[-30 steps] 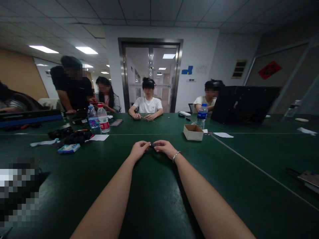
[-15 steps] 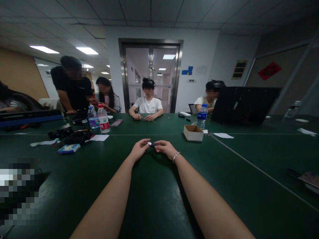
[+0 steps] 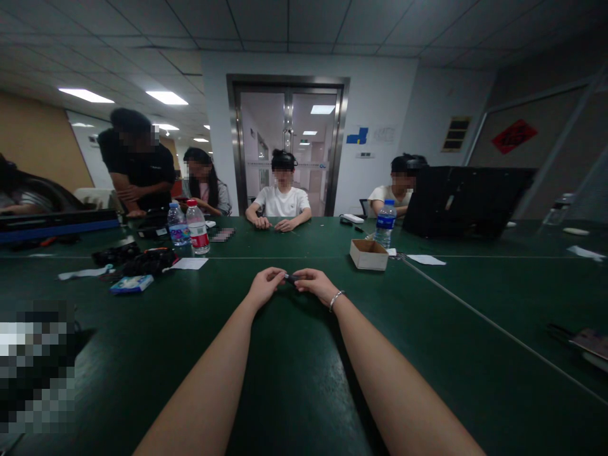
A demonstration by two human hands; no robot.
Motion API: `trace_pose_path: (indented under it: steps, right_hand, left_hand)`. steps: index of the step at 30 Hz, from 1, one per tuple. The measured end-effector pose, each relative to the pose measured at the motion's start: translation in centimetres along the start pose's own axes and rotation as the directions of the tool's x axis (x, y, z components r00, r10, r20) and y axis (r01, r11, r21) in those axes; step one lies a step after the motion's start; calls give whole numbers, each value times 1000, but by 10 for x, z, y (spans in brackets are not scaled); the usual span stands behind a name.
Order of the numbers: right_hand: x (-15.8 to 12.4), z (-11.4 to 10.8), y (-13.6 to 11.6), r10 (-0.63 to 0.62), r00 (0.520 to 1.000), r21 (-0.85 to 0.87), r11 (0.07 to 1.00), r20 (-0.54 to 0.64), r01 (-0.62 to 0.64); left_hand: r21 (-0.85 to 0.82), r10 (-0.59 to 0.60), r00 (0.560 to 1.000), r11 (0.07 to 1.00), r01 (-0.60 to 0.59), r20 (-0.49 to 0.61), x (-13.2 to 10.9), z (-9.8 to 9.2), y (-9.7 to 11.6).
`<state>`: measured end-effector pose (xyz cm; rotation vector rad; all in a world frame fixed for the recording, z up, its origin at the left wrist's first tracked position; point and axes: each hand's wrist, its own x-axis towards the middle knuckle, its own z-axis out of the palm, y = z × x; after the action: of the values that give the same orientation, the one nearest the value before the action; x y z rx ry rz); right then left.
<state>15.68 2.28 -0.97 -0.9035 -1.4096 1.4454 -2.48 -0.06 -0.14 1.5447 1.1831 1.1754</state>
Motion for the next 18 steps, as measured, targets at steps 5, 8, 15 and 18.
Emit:
trace_pose_path:
  steps: [5,8,15,18]
  right_hand:
    - [0,-1,0,-8,1000,-58,998,5,8]
    - [-2,0,-1,-28,1000,-97,995,4,28]
    - [0,5,-1,-45,999,-310,950,-17,37]
    - [-1,7,-1,-105,994,-471,878,-20,83]
  left_hand:
    - [-6,-16,1000,1000,16,-18,0,0,-1]
    - [-15,-14,999,1000,13,-33,2,1,-3]
    - [71,-6,996,997,12,-83,0,4,-5]
    - [245,57,991,969,-26,-119,-5,8,4]
